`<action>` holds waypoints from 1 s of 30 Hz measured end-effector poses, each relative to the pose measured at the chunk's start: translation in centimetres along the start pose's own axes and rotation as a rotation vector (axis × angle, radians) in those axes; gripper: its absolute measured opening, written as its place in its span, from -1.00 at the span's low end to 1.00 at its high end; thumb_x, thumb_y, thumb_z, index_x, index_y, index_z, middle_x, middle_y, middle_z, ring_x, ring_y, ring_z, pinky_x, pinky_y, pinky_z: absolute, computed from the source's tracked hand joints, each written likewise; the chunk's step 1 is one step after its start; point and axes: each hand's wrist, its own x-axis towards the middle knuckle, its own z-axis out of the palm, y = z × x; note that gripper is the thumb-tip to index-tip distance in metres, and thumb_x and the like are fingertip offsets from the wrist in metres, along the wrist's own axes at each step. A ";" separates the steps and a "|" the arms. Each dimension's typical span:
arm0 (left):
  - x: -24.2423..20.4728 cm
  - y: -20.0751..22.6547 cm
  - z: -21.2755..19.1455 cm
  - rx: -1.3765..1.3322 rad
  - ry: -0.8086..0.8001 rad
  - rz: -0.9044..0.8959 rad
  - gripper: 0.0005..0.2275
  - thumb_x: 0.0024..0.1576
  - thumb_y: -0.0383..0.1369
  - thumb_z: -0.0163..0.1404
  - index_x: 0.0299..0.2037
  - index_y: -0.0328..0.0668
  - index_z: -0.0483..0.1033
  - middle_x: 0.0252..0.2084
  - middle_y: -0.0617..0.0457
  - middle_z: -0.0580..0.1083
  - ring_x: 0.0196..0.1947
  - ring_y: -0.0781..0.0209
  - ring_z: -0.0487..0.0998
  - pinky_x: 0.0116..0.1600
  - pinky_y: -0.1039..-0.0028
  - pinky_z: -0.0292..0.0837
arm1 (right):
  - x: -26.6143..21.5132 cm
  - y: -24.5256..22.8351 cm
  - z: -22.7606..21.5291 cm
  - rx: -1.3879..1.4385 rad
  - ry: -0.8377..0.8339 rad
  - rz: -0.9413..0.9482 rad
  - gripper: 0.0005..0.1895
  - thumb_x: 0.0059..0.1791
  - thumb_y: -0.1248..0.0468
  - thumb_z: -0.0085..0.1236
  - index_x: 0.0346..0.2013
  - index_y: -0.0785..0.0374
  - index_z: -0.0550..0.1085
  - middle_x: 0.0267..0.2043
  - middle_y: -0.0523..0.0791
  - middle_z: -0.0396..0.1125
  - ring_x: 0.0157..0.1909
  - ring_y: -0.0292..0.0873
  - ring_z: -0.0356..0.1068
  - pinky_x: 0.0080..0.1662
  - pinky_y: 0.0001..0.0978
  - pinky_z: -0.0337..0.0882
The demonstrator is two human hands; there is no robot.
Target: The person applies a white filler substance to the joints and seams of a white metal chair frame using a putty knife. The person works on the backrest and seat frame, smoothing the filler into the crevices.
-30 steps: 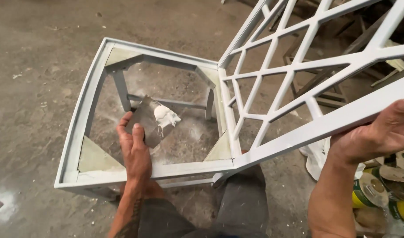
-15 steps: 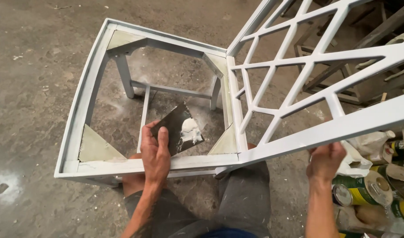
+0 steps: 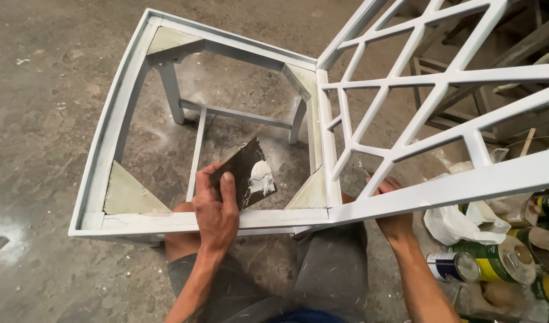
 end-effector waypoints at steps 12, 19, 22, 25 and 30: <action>-0.1 -0.8 0.2 0.031 0.042 0.052 -0.78 0.34 -0.30 -0.08 0.03 -0.32 0.42 -0.47 -0.22 0.55 -0.48 0.22 0.53 -0.34 0.38 0.51 | 1.7 -3.1 -1.6 0.390 -0.123 0.138 -0.67 0.18 0.22 -0.03 0.13 0.31 0.53 -0.14 -0.11 0.52 -0.11 -0.24 0.53 0.13 -0.52 0.47; -0.1 -0.8 0.3 0.002 0.059 0.065 -0.79 0.34 -0.32 -0.07 0.02 -0.34 0.43 -0.47 -0.23 0.56 -0.46 0.22 0.54 -0.34 0.40 0.51 | 2.6 -4.9 -1.7 -0.359 0.100 -0.168 -0.70 0.15 0.02 0.04 0.14 -0.15 0.58 -0.10 -0.28 0.56 0.00 -0.31 0.54 0.02 -0.37 0.55; -0.2 -0.9 0.3 -0.008 0.060 0.065 -0.79 0.34 -0.33 -0.07 0.02 -0.35 0.43 -0.46 -0.23 0.56 -0.46 0.22 0.53 -0.33 0.39 0.51 | 2.8 -4.6 -2.5 -0.329 -0.020 -0.199 -0.62 0.17 0.07 -0.05 0.23 0.01 0.52 0.06 -0.21 0.51 0.15 -0.35 0.46 0.20 -0.45 0.44; -0.2 -1.1 0.4 -0.019 0.057 0.065 -0.79 0.34 -0.34 -0.07 0.02 -0.35 0.42 -0.46 -0.23 0.56 -0.45 0.23 0.53 -0.32 0.39 0.52 | 3.3 -2.3 -2.1 0.265 -0.200 0.062 -0.54 0.18 0.21 -0.26 0.35 0.20 0.36 0.26 -0.13 0.39 0.34 -0.33 0.30 0.39 -0.46 0.19; -0.2 -1.3 0.4 -0.017 0.066 0.068 -0.79 0.33 -0.34 -0.07 0.03 -0.36 0.43 -0.44 -0.24 0.57 -0.44 0.23 0.54 -0.31 0.38 0.52 | 3.3 -8.6 -5.4 0.762 -0.229 0.391 -0.50 0.19 0.28 -0.40 0.41 0.23 0.26 0.37 -0.12 0.30 0.43 -0.35 0.19 0.44 -0.49 0.10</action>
